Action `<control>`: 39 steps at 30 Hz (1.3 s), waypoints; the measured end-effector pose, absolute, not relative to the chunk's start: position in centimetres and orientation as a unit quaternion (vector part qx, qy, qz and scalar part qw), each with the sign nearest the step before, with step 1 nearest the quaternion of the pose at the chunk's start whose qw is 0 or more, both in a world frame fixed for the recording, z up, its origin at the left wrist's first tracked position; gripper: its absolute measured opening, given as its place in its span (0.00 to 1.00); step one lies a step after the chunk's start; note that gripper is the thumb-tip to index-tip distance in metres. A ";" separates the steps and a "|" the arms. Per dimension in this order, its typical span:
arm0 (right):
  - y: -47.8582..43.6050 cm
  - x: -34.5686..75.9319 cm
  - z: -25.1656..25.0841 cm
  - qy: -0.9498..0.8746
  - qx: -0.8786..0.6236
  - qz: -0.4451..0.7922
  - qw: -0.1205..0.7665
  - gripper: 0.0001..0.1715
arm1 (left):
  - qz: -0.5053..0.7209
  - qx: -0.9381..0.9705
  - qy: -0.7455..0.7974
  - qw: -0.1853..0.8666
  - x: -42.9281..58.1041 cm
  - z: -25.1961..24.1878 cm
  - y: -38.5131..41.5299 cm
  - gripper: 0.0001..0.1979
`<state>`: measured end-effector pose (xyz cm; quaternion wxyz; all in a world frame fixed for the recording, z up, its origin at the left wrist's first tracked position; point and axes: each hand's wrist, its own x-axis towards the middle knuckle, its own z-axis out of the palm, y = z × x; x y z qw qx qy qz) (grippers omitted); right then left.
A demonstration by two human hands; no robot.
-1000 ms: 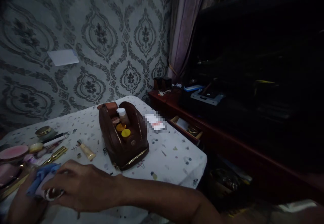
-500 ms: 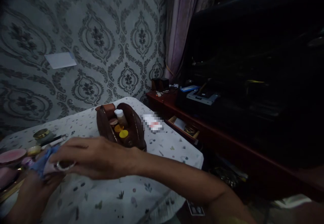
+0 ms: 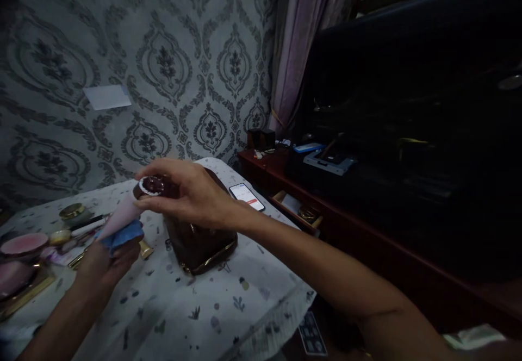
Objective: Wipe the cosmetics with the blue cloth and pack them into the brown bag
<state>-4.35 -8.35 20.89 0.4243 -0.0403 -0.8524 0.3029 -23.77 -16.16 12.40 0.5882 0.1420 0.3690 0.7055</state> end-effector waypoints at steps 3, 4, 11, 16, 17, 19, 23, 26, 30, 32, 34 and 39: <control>-8.2 -4.6 20.4 -0.863 -0.043 0.296 0.407 0.13 | 0.701 0.118 0.366 0.601 -24.4 11.6 -16.1 0.13; -8.1 -4.6 20.4 -0.874 -0.044 0.281 0.394 0.13 | 0.707 0.109 0.366 0.595 -24.6 11.6 -16.1 0.13; -6.7 -4.4 21.3 -0.961 -0.088 0.053 0.258 0.16 | 0.770 0.120 0.370 0.506 -25.4 15.7 -15.3 0.14; -5.5 -5.1 20.8 -0.955 -0.173 -0.015 0.242 0.26 | 0.779 0.123 0.426 0.443 -24.1 18.9 -13.6 0.14; -5.2 -5.3 20.6 -0.951 -0.191 -0.015 0.243 0.26 | 0.779 0.143 0.428 0.436 -23.7 19.2 -13.1 0.12; -4.6 -5.4 20.0 -0.943 -0.227 -0.003 0.243 0.25 | 0.774 0.186 0.427 0.429 -23.0 19.4 -12.1 0.10; -3.4 -5.2 19.1 -0.924 -0.293 0.053 0.240 0.24 | 0.747 0.260 0.426 0.439 -21.9 19.4 -9.9 0.11; -2.3 -5.0 18.5 -0.910 -0.313 0.114 0.248 0.19 | 0.712 0.311 0.433 0.456 -21.3 19.4 -8.2 0.12; -0.3 -5.2 17.2 -0.889 -0.339 0.172 0.255 0.16 | 0.656 0.358 0.463 0.476 -20.5 18.8 -6.4 0.10; 0.8 -5.3 16.4 -0.876 -0.348 0.206 0.264 0.16 | 0.632 0.376 0.474 0.485 -20.1 18.4 -5.7 0.09; 1.6 -5.4 15.8 -0.861 -0.353 0.242 0.274 0.17 | 0.611 0.390 0.482 0.492 -19.8 18.0 -5.2 0.08; 1.9 -5.2 15.9 -0.857 -0.381 0.257 0.233 0.17 | 0.609 0.406 0.487 0.477 -20.1 17.3 -4.9 0.07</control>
